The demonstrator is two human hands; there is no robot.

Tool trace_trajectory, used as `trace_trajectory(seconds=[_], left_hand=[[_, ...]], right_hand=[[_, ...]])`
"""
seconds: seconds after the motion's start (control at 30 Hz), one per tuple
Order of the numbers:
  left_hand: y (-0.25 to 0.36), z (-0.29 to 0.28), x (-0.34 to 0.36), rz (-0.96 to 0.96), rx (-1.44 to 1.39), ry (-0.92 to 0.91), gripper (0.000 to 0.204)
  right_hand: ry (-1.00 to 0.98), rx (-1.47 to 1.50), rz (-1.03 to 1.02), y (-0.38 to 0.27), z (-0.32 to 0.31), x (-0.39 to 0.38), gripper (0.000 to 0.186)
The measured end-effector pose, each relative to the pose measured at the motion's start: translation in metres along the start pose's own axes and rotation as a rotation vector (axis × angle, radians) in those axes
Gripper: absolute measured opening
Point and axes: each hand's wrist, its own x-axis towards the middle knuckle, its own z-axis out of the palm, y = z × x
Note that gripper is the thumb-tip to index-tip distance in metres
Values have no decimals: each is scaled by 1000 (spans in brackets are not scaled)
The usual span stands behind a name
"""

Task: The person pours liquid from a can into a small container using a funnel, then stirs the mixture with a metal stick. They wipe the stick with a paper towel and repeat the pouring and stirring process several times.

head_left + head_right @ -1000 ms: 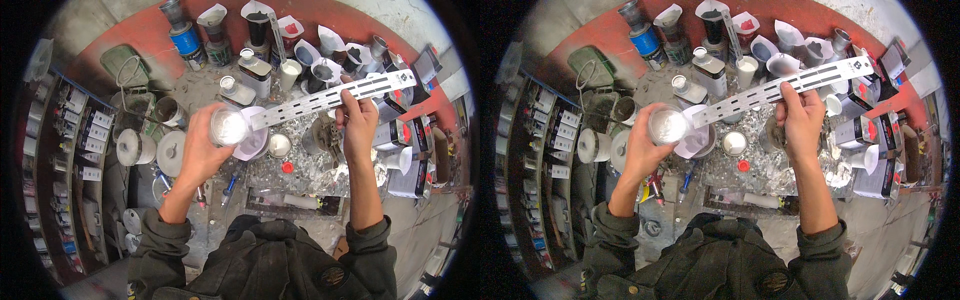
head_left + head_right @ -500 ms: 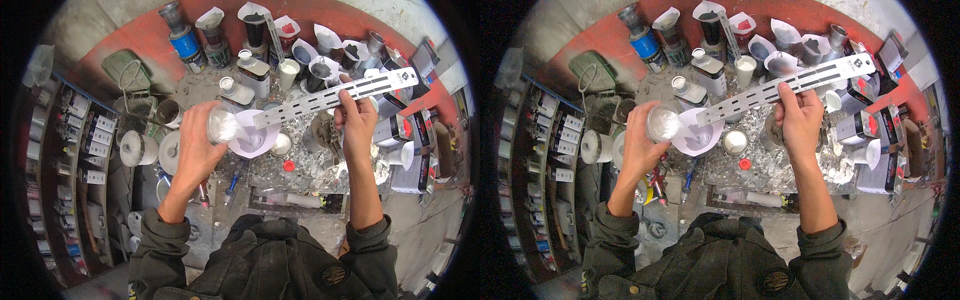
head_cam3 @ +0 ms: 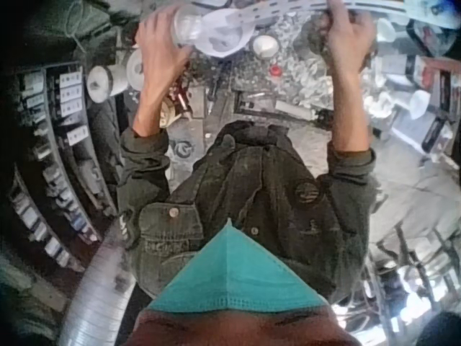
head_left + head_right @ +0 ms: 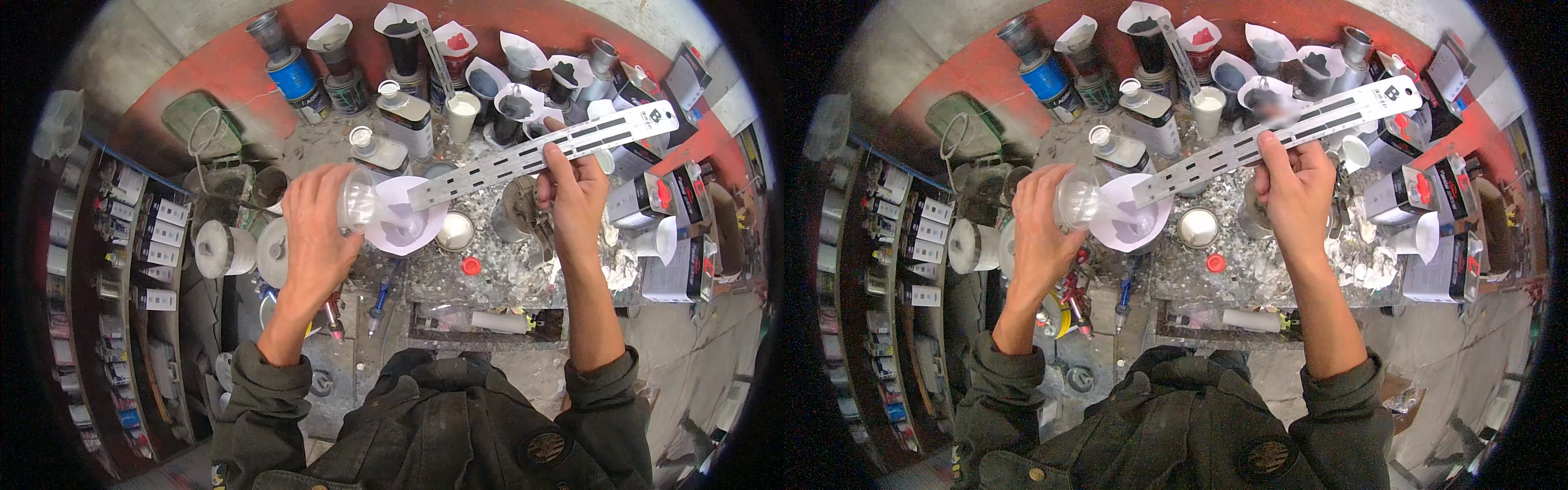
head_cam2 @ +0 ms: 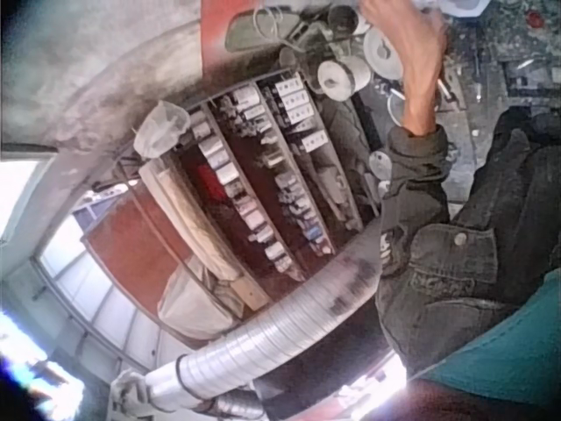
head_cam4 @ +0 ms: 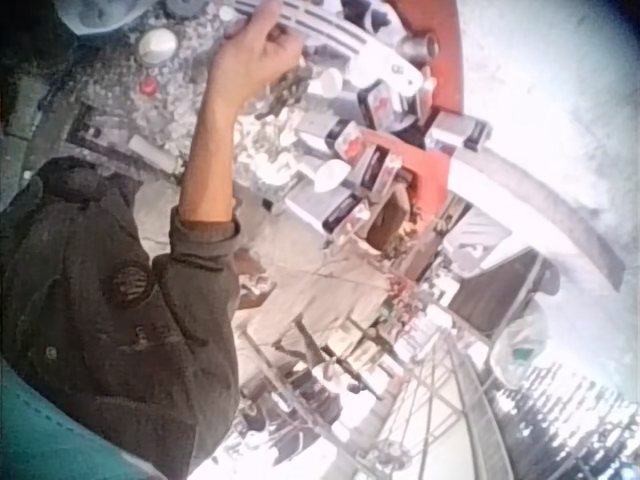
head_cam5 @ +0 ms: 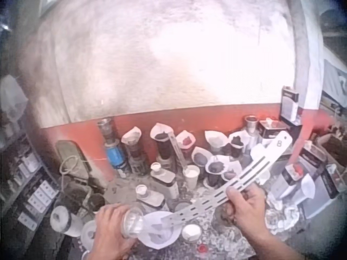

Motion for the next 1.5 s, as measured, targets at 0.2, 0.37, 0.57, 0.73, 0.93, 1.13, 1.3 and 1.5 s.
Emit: trace_trajectory(seconds=[0.2, 0.37, 0.57, 0.73, 0.93, 1.13, 1.3, 1.5], left_hand=[[4, 1, 1, 132, 147, 1, 68], [7, 6, 3, 314, 322, 22, 53], [1, 17, 9, 563, 394, 73, 43], [-8, 19, -7, 518, 384, 112, 47], [26, -25, -33, -453, -377, 495, 82], [107, 1, -119, -613, -844, 512, 86], [104, 122, -173, -790, -748, 192, 80], [61, 214, -102, -833, -782, 120, 77]], right_hand=[[6, -50, -7, -3, -1, -5, 35], [-18, -27, -18, -1, -2, -7, 32], [-14, -91, -38, 2, -1, -4, 32], [84, -318, -3, 19, -18, -17, 18], [86, -218, 56, 58, -41, 16, 23], [-12, 135, 340, 59, 1, 28, 21], [-98, 170, 325, 15, 5, 19, 40], [-3, 256, 341, -18, -19, 7, 42]])
